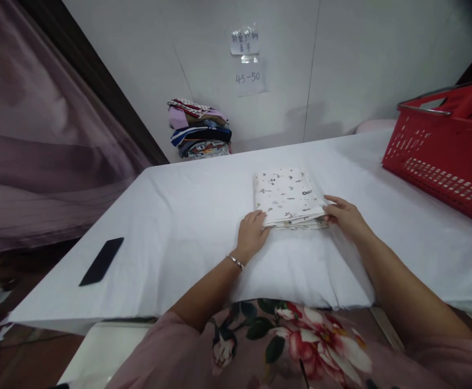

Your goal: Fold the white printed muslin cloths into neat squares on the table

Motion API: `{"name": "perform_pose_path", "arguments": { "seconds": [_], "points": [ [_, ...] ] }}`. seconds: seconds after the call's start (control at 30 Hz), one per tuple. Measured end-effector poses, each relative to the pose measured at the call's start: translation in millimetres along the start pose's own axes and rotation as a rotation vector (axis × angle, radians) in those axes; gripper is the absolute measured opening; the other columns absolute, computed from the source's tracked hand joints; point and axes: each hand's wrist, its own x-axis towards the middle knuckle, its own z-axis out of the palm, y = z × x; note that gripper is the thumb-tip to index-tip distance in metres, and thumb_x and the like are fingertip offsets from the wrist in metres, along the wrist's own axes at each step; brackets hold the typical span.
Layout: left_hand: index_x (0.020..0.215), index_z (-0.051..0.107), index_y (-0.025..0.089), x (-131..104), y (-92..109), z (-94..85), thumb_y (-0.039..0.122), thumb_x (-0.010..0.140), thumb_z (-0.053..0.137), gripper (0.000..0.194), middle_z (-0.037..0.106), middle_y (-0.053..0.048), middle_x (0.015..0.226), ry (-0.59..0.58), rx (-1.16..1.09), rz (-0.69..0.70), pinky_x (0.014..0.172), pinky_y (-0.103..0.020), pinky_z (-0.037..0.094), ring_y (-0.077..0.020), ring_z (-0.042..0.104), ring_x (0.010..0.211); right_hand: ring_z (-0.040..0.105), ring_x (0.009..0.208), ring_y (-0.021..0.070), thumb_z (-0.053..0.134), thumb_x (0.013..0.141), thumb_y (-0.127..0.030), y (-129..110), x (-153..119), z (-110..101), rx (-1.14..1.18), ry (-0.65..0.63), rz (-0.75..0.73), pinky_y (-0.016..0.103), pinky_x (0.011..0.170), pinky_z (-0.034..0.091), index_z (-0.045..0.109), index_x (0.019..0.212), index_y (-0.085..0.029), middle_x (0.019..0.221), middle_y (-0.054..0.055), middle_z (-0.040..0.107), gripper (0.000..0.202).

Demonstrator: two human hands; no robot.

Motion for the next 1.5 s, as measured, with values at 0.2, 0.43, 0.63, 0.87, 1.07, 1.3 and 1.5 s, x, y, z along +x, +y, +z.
{"name": "perform_pose_path", "arguments": {
  "seconds": [0.2,0.43,0.63,0.87,1.07,1.3,1.5],
  "points": [
    [0.121,0.053,0.022,0,5,7.5,0.020,0.077,0.060,0.045,0.049,-0.008,0.133,0.043,-0.100,-0.172,0.102,-0.039,0.037,-0.0226,0.044,0.122,0.053,0.051,0.0095,0.068,0.067,-0.014,-26,5,13,0.115,-0.035,0.053,0.019,0.041,0.042,0.060,0.105,-0.015,0.064,-0.001,0.057,0.039],
    [0.129,0.046,0.026,10,31,7.6,0.035,0.077,0.064,0.056,0.040,-0.009,0.143,0.045,0.018,-0.060,0.107,-0.046,0.025,-0.0275,0.033,0.131,0.055,0.050,0.0091,0.067,0.070,-0.010,-61,17,28,0.070,-0.092,0.029,0.018,0.043,0.046,0.059,0.104,-0.012,0.063,0.000,0.058,0.034],
    [0.126,0.047,0.025,26,39,11.4,0.035,0.078,0.063,0.052,0.050,-0.010,0.133,0.098,0.022,-0.020,0.105,-0.046,0.026,-0.0278,0.042,0.122,0.056,0.049,0.0084,0.063,0.074,-0.006,-71,27,36,0.070,-0.104,0.042,0.017,0.043,0.047,0.059,0.101,-0.011,0.063,0.001,0.059,0.028],
    [0.122,0.051,0.024,23,30,13.5,0.011,0.073,0.056,0.050,0.055,-0.008,0.123,0.076,0.043,-0.048,0.100,-0.043,0.032,-0.0251,0.047,0.114,0.056,0.049,0.0081,0.062,0.076,-0.006,-66,27,32,0.101,-0.101,0.034,0.017,0.045,0.048,0.059,0.101,-0.012,0.061,0.000,0.059,0.026],
    [0.111,0.058,0.022,15,10,11.1,0.011,0.076,0.053,0.037,0.056,-0.006,0.113,0.166,-0.115,-0.120,0.092,-0.036,0.044,-0.0225,0.048,0.107,0.055,0.048,0.0085,0.059,0.077,-0.006,-57,19,23,0.072,-0.085,0.063,0.017,0.044,0.047,0.058,0.103,-0.012,0.058,-0.001,0.059,0.027],
    [0.105,0.060,0.022,11,4,16.2,0.006,0.075,0.050,0.035,0.056,-0.006,0.109,0.160,-0.175,-0.096,0.093,-0.037,0.046,-0.0216,0.047,0.106,0.056,0.049,0.0104,0.064,0.073,-0.008,-36,9,12,-0.020,-0.083,0.144,0.020,0.043,0.046,0.057,0.105,-0.012,0.057,-0.002,0.058,0.034],
    [0.102,0.059,0.020,11,9,17.9,0.000,0.071,0.046,0.040,0.055,-0.006,0.108,0.150,-0.209,-0.102,0.097,-0.037,0.044,-0.0204,0.046,0.107,0.049,0.042,0.0092,0.059,0.070,-0.011,-2,5,5,-0.226,-0.037,0.105,0.020,0.039,0.039,0.058,0.099,-0.014,0.054,-0.005,0.053,0.029]
  ]
}}
